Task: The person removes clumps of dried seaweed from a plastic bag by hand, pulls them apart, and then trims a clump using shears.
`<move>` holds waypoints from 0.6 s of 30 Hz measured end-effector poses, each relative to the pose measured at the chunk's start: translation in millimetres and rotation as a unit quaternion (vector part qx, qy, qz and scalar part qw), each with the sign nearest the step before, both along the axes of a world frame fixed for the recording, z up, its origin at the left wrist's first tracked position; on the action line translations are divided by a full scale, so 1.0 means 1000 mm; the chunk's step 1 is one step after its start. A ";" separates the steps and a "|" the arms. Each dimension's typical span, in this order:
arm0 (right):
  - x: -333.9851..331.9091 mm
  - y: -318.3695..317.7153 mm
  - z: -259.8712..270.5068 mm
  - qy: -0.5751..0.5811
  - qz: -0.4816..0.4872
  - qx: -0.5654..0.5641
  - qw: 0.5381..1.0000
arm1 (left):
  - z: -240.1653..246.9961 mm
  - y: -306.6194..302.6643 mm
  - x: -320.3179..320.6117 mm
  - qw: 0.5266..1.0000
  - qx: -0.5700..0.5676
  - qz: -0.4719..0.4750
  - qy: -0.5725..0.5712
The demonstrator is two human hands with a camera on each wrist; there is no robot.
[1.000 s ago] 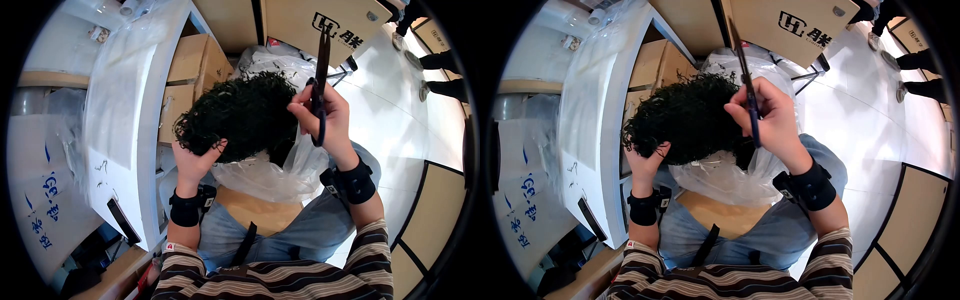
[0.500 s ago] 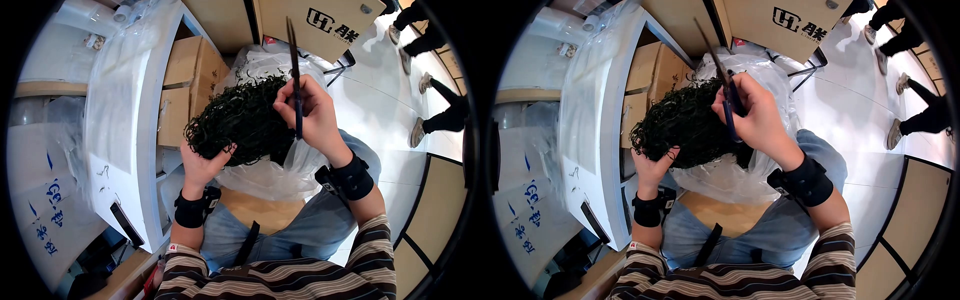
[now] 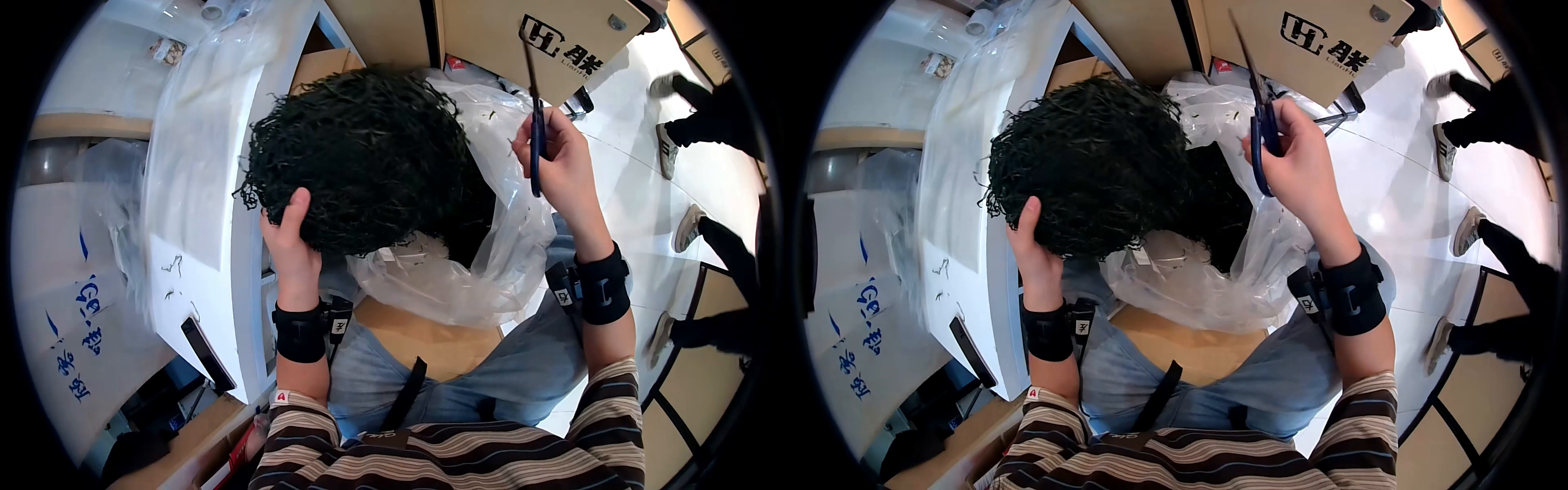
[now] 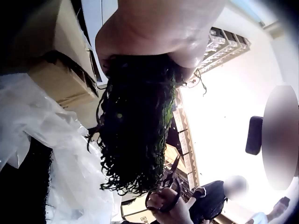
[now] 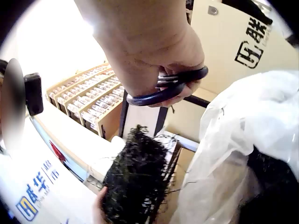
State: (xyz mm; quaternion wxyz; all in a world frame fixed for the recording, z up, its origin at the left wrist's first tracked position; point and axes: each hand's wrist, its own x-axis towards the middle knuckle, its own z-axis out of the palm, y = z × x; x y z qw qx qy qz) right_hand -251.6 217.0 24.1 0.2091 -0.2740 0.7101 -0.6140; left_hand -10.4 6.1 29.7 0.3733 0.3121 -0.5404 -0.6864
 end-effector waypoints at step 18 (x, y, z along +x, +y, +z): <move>0.032 -0.007 0.010 -0.162 0.221 -0.062 0.960 | -0.003 -0.008 -0.005 0.979 0.166 0.027 0.119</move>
